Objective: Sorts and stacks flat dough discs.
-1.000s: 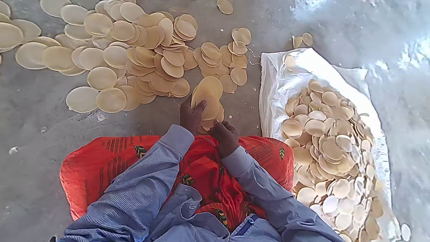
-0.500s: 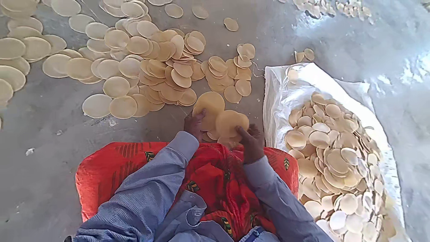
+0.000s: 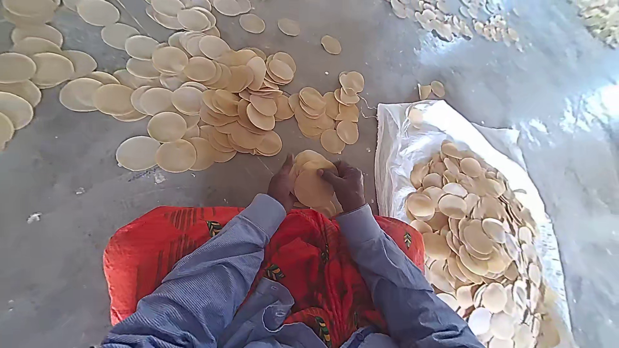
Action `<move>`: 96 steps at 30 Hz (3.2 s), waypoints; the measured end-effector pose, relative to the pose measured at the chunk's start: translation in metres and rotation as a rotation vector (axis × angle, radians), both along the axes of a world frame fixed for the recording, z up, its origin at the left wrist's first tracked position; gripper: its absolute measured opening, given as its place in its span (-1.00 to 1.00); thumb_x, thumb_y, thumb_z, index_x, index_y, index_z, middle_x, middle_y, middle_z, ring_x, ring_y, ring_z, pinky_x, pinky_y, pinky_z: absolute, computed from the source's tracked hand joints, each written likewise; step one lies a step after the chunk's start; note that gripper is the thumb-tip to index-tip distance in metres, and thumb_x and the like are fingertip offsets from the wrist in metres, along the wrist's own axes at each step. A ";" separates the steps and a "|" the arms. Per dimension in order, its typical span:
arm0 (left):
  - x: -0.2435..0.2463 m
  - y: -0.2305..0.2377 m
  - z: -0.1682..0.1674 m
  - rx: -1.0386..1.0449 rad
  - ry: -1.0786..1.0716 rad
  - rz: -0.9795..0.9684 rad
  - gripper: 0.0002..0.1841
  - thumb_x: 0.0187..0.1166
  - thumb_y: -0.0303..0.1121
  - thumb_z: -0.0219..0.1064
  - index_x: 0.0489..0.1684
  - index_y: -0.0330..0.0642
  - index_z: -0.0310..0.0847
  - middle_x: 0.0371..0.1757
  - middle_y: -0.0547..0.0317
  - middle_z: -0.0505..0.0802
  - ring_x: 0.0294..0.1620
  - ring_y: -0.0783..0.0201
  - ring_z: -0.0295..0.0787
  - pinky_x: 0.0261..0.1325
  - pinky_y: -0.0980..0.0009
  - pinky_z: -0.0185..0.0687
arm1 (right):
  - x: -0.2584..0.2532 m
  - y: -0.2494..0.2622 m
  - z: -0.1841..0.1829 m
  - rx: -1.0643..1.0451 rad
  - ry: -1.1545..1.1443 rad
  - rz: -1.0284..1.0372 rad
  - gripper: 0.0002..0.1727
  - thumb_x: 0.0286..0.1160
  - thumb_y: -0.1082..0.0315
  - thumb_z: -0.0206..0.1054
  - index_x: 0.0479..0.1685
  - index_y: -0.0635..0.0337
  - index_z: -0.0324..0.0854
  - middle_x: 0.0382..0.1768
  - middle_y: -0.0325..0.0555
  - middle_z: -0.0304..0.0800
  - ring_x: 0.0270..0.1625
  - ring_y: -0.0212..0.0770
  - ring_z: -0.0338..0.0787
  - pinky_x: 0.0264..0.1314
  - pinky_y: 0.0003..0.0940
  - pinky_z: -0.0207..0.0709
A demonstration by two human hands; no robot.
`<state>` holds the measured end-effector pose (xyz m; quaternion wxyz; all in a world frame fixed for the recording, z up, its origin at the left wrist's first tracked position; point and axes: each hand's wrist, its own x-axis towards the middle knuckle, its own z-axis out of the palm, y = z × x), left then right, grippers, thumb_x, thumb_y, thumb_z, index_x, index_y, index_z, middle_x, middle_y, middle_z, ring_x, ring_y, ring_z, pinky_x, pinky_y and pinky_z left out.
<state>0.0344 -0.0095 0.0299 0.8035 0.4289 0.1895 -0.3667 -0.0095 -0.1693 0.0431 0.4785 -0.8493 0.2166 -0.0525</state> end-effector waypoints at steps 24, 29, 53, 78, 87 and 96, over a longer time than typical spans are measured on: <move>0.001 -0.003 0.004 0.104 -0.200 -0.140 -0.63 0.74 -0.46 0.25 0.48 -0.28 0.43 0.11 -0.07 0.80 0.01 0.17 0.84 0.06 0.18 0.82 | 0.007 -0.030 -0.017 0.772 0.214 -0.053 0.14 0.57 -0.57 -0.62 0.53 0.21 0.47 0.16 0.11 0.83 0.19 -0.04 0.82 0.19 0.03 0.70; -0.002 -0.003 0.000 0.171 -0.285 -0.271 -0.65 0.76 -0.38 0.26 0.43 -0.32 0.48 0.04 -0.05 0.82 -0.05 0.22 0.85 0.04 0.26 0.83 | -0.004 -0.021 -0.007 0.823 0.216 0.072 -0.73 0.68 0.34 0.27 0.22 0.27 0.62 -0.14 -0.08 0.89 -0.14 -0.23 0.90 -0.02 -0.25 0.84; 0.000 0.002 0.003 -0.020 -0.242 -0.223 -0.80 0.66 -0.60 0.29 0.14 -0.46 0.64 -0.08 -0.09 0.86 -0.30 0.14 0.91 -0.19 0.21 0.92 | -0.020 -0.034 -0.023 1.080 -0.119 -0.261 -0.78 0.73 0.41 0.22 0.23 0.20 0.57 -0.02 -0.02 0.86 0.02 -0.14 0.90 0.12 -0.12 0.82; -0.004 0.001 -0.008 0.679 -1.075 -0.371 -0.83 0.37 -0.36 0.48 -0.43 -0.31 0.71 -0.48 -0.01 0.81 -0.39 0.09 0.80 -0.22 -0.01 0.69 | -0.032 -0.021 0.001 0.894 -0.154 -0.135 -0.76 0.59 0.51 0.33 0.17 0.27 0.63 -0.07 -0.02 0.90 -0.07 -0.19 0.92 0.07 -0.18 0.85; -0.006 0.001 0.002 0.692 -1.040 -0.407 -0.85 0.37 -0.40 0.49 -0.42 -0.33 0.72 -0.48 -0.01 0.80 -0.42 0.08 0.76 -0.25 -0.02 0.66 | -0.038 -0.017 0.008 0.865 -0.176 -0.120 -0.74 0.57 0.50 0.36 0.18 0.29 0.63 -0.06 0.00 0.89 -0.05 -0.18 0.92 0.09 -0.17 0.85; -0.009 -0.003 0.001 0.135 -0.522 -0.357 -0.91 0.60 -0.63 0.31 -0.10 -0.48 0.51 -0.37 -0.12 0.81 -0.61 0.20 0.80 -0.43 0.28 0.87 | -0.049 -0.022 0.004 0.950 -0.140 -0.143 -0.77 0.68 0.46 0.24 0.21 0.20 0.61 -0.04 -0.06 0.88 -0.02 -0.22 0.91 0.11 -0.19 0.84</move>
